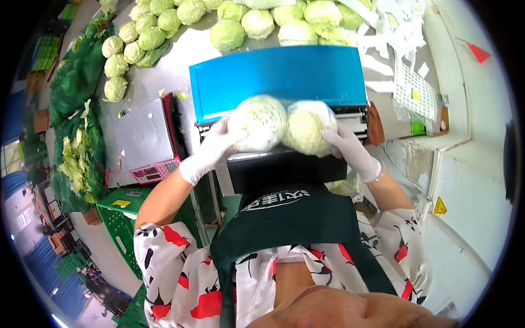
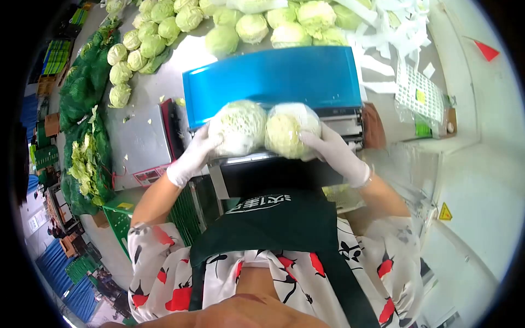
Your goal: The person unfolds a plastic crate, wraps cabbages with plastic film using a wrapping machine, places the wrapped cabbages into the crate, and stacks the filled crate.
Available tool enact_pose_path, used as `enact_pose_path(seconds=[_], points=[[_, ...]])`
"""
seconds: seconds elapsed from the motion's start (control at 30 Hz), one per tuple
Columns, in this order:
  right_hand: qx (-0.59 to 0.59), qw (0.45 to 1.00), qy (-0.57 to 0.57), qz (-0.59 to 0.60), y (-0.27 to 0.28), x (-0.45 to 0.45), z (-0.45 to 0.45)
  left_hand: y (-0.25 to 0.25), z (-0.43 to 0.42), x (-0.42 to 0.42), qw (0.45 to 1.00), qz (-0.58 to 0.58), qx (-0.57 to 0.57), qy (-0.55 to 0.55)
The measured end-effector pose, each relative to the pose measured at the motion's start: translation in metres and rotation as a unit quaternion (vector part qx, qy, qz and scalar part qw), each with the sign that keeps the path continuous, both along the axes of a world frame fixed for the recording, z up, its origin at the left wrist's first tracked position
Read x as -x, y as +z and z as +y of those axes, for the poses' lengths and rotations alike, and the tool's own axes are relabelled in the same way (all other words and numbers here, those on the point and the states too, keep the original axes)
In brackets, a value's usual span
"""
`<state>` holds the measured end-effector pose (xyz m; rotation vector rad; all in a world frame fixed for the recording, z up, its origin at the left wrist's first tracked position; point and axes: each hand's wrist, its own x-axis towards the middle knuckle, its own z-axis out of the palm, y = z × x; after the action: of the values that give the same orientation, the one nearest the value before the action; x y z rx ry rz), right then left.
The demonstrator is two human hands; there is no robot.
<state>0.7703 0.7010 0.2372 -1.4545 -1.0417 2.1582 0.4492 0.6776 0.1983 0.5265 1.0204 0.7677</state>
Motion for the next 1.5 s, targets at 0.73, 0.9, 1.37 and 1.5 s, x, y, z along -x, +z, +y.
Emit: enact_pose_path(seconds=[0.73, 0.9, 1.37, 1.5], points=[[-0.023, 0.991, 0.124, -0.032, -0.114, -0.075, -0.127, -0.053, -0.143, -0.005, 0.983, 0.041, 0.155, -0.094], [-0.307, 0.917, 0.029, -0.253, -0.136, -0.078, -0.177, -0.064, -0.175, 0.002, 0.789, 0.471, -0.371, -0.138], [0.012, 0.969, -0.02, -0.244, -0.173, -0.071, -0.212, -0.147, -0.226, -0.002, 0.959, 0.262, 0.095, -0.052], [-0.025, 0.988, 0.008, -0.154, -0.184, -0.027, -0.222, -0.163, -0.231, -0.041, 0.984, 0.101, 0.143, -0.034]])
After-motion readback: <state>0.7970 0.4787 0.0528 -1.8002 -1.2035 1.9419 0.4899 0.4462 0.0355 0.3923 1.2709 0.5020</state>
